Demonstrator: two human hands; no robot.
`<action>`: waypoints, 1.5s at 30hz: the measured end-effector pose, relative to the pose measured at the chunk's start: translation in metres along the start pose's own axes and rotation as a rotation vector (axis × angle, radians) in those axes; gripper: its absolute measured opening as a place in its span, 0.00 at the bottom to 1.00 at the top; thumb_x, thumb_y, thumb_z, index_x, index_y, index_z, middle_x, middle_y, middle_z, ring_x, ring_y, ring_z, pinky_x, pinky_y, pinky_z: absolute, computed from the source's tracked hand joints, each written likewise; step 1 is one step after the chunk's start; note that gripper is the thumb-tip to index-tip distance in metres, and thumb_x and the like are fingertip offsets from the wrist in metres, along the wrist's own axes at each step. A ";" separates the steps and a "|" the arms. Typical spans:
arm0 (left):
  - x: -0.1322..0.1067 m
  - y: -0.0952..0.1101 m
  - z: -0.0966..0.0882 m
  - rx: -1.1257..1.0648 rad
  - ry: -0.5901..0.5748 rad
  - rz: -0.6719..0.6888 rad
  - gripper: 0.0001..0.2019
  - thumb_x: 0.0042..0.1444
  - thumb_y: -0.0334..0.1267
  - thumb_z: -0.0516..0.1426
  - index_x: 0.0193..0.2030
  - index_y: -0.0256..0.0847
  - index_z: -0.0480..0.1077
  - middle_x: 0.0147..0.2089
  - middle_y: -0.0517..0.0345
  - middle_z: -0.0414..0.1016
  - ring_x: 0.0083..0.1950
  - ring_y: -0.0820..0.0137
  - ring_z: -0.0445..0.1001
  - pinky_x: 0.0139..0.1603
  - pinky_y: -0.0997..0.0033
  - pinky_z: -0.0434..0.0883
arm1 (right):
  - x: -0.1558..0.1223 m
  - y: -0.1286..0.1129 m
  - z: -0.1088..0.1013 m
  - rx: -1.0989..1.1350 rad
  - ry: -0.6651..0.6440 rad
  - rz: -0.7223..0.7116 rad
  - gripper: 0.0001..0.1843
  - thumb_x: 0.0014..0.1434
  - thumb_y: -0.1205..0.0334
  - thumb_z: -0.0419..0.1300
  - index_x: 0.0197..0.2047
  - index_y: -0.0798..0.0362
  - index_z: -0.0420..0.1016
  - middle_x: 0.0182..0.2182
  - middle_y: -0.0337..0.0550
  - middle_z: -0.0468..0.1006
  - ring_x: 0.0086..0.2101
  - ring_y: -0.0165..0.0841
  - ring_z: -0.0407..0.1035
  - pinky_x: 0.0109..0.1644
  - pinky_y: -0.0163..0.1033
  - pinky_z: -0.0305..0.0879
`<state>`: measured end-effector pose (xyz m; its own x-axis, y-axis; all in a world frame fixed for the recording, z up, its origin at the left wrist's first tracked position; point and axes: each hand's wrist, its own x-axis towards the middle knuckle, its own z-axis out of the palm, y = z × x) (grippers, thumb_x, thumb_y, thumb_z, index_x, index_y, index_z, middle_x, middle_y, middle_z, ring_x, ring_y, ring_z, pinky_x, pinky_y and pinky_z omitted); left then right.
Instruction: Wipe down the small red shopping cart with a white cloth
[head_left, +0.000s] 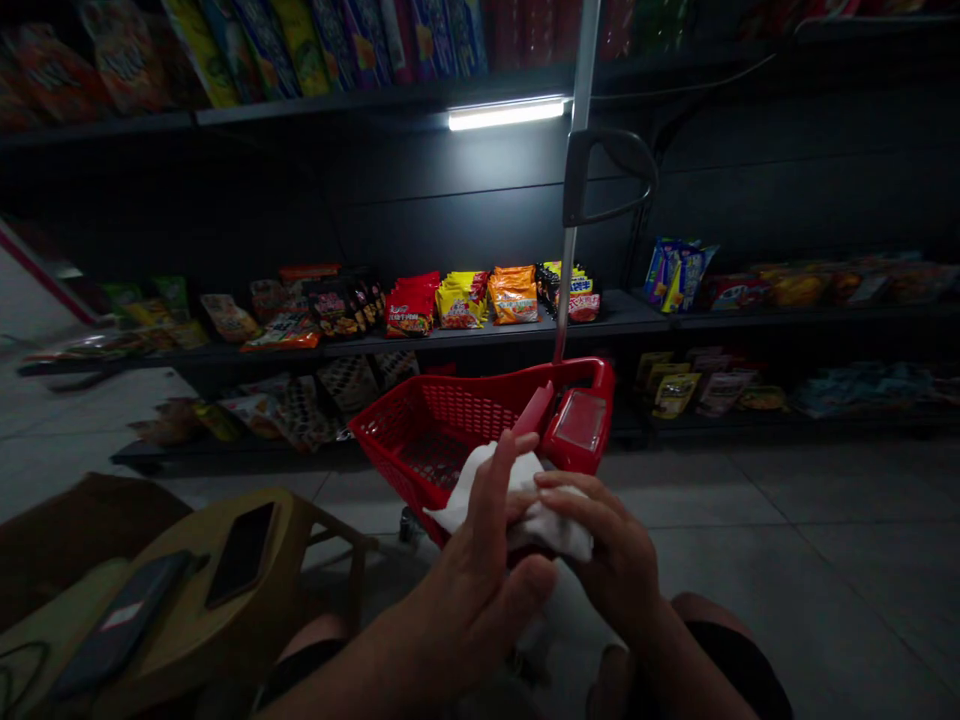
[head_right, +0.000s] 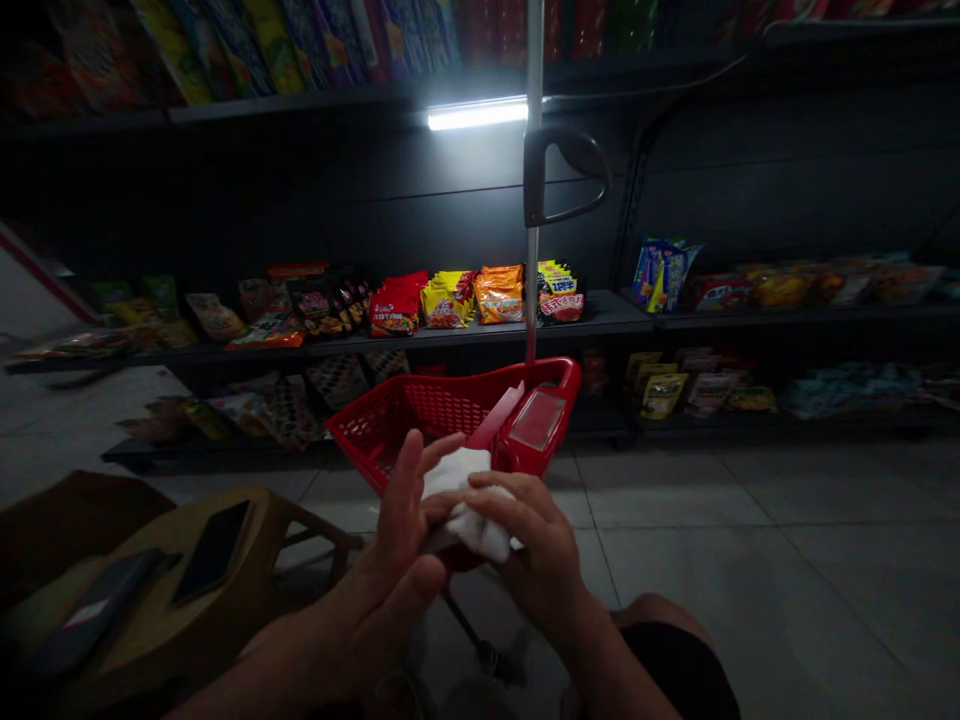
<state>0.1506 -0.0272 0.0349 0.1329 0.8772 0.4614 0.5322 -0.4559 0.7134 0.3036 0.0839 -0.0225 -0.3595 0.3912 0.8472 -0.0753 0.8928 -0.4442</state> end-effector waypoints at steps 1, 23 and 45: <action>0.000 -0.003 0.001 0.051 0.054 0.003 0.37 0.69 0.47 0.46 0.74 0.59 0.22 0.78 0.48 0.37 0.72 0.55 0.57 0.67 0.48 0.65 | 0.002 0.003 -0.008 0.003 0.089 0.037 0.16 0.62 0.67 0.60 0.54 0.45 0.72 0.47 0.46 0.79 0.46 0.36 0.75 0.46 0.44 0.74; -0.005 -0.097 0.028 0.264 0.344 -0.011 0.29 0.71 0.46 0.40 0.74 0.41 0.37 0.42 0.55 0.70 0.38 0.69 0.70 0.44 0.66 0.66 | 0.099 0.019 -0.012 -0.559 -1.136 -0.144 0.26 0.68 0.47 0.50 0.28 0.53 0.78 0.21 0.43 0.77 0.21 0.29 0.65 0.26 0.35 0.44; -0.027 -0.126 -0.037 -0.097 0.401 -0.061 0.20 0.68 0.44 0.45 0.62 0.40 0.63 0.31 0.63 0.67 0.27 0.74 0.67 0.31 0.72 0.64 | 0.078 0.090 -0.063 -0.494 -0.526 0.018 0.17 0.68 0.54 0.52 0.52 0.52 0.76 0.49 0.49 0.80 0.50 0.40 0.73 0.54 0.47 0.67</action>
<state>0.0491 0.0011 -0.0483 -0.2428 0.7836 0.5718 0.4457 -0.4335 0.7832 0.3273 0.2089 0.0217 -0.7665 0.3584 0.5330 0.3193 0.9327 -0.1680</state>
